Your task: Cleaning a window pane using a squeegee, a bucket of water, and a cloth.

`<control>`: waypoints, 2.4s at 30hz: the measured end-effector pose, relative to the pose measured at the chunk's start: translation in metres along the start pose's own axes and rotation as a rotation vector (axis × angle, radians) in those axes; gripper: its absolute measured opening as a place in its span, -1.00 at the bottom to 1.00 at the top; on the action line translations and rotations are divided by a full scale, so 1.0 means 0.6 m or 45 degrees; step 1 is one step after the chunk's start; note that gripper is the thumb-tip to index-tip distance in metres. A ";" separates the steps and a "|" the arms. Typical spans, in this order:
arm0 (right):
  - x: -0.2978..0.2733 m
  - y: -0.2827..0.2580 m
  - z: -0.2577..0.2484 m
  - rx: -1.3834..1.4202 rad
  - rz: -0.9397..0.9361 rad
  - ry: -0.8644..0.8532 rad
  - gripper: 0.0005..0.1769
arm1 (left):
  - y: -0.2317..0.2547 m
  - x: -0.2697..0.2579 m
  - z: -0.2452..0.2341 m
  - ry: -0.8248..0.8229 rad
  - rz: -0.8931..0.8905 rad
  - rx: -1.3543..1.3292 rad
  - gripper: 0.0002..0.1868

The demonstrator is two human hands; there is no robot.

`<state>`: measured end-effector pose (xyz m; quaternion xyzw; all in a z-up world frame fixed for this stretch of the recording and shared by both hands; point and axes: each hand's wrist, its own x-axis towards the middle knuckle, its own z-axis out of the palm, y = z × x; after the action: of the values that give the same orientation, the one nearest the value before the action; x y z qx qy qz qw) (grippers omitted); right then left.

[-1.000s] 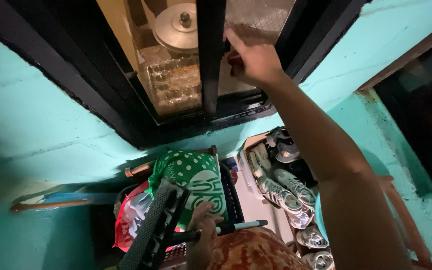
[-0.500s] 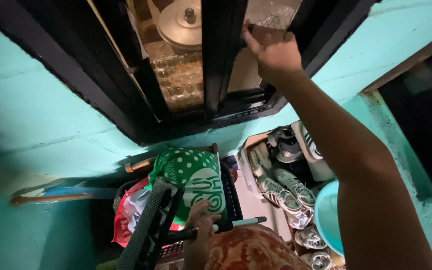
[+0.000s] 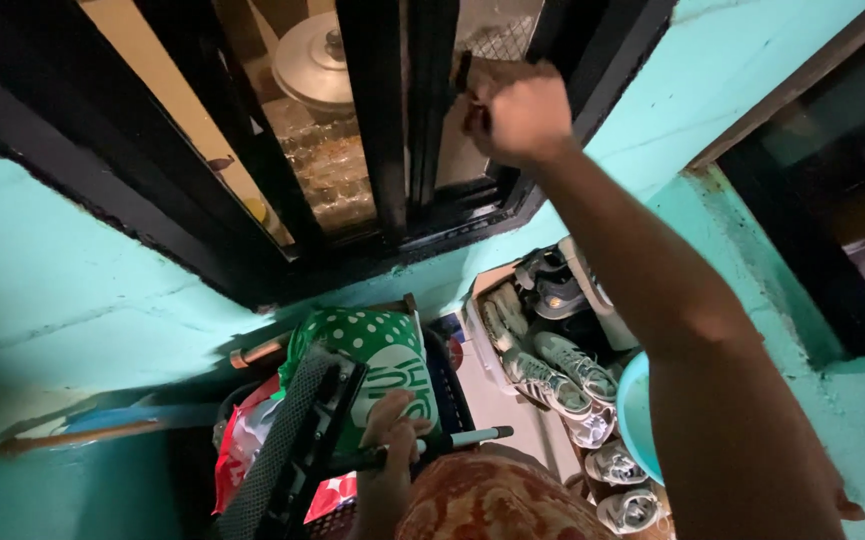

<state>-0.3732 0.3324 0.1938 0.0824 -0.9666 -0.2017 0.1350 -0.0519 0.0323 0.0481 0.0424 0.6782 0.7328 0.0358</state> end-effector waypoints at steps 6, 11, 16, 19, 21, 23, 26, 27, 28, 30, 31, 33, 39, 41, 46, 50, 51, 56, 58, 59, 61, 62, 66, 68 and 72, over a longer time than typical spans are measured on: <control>0.019 -0.050 -0.011 0.745 0.488 0.011 -0.35 | -0.005 0.004 0.004 0.000 -0.012 -0.022 -0.69; 0.060 -0.056 0.014 0.808 0.445 0.465 -0.32 | -0.036 0.008 0.001 0.013 0.038 -0.094 -0.74; 0.079 -0.075 0.003 1.008 0.536 0.521 -0.28 | -0.033 0.013 -0.008 -0.099 0.066 0.121 -0.66; 0.082 -0.067 0.008 0.928 0.629 0.507 -0.14 | -0.038 0.011 -0.006 -0.074 -0.033 -0.018 -0.69; 0.078 -0.046 0.019 0.928 0.673 0.463 -0.11 | -0.036 0.016 -0.009 -0.100 0.017 -0.019 -0.70; 0.069 -0.025 0.025 0.924 0.717 0.420 -0.07 | -0.032 0.017 -0.007 -0.128 0.071 -0.022 -0.70; 0.053 0.006 0.032 1.005 0.670 0.533 -0.14 | -0.025 0.018 0.003 0.061 -0.084 -0.070 -0.71; 0.052 0.014 0.040 0.937 0.656 0.552 -0.22 | -0.025 0.019 0.004 0.042 -0.065 -0.066 -0.71; 0.052 0.022 0.048 0.870 0.641 0.569 -0.30 | -0.025 0.021 0.005 0.023 -0.045 -0.062 -0.71; 0.049 0.042 0.065 0.732 0.615 0.603 -0.47 | -0.025 0.025 0.007 -0.020 -0.005 -0.055 -0.68; 0.048 0.051 0.073 0.664 0.602 0.618 -0.55 | -0.025 0.027 0.008 -0.041 0.015 -0.050 -0.66; 0.046 0.075 0.081 0.532 0.565 0.567 -0.57 | -0.069 0.025 -0.001 -0.118 0.091 -0.045 -0.68; 0.052 0.092 0.105 0.094 0.369 0.524 -0.46 | -0.086 0.027 -0.002 -0.088 0.022 -0.234 -0.65; 0.056 0.092 0.097 0.080 0.393 0.469 -0.42 | -0.157 0.065 -0.013 -0.124 0.167 -0.103 -0.66; 0.048 0.096 0.085 0.237 0.392 0.452 -0.55 | -0.065 0.021 -0.026 -0.107 -0.135 -0.099 -0.65; 0.013 0.081 0.132 0.159 0.471 0.376 -0.48 | -0.069 0.013 -0.029 -0.088 -0.029 -0.174 -0.67; -0.012 0.064 0.147 0.238 0.380 0.420 -0.58 | -0.066 0.013 -0.029 -0.143 0.062 -0.084 -0.66; -0.206 -0.094 0.034 1.343 0.689 -0.135 -0.89 | -0.148 0.060 -0.005 -0.155 0.238 0.159 -0.68; -0.290 -0.152 0.103 1.291 0.833 -0.210 -0.82 | -0.339 0.141 -0.004 0.143 1.737 0.323 -0.55; -0.331 -0.176 0.113 1.300 0.831 -0.210 -0.82 | -0.262 0.105 -0.005 0.141 1.738 0.332 -0.55; -0.418 -0.223 0.131 1.659 1.062 -0.156 -0.58 | -0.109 0.030 -0.003 -0.229 0.015 -0.088 -0.72; -0.451 -0.234 0.137 1.669 1.063 -0.158 -0.58 | -0.134 0.029 0.003 -0.228 0.013 -0.078 -0.72; -0.553 -0.258 0.099 1.759 1.160 -0.089 -0.73 | -0.133 0.022 0.036 -0.406 0.082 -0.069 -0.72; -0.584 -0.256 0.066 1.842 1.270 -0.099 -0.75 | -0.117 0.012 0.062 -0.463 0.029 0.033 -0.76; -0.662 -0.279 0.060 1.896 1.478 0.180 -0.79 | -0.101 -0.029 0.113 -0.724 -0.179 0.112 -0.71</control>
<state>0.0107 0.2791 0.0026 -0.3343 -0.7266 0.5710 0.1851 -0.0272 0.1020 -0.0075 0.2003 0.6732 0.6573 0.2731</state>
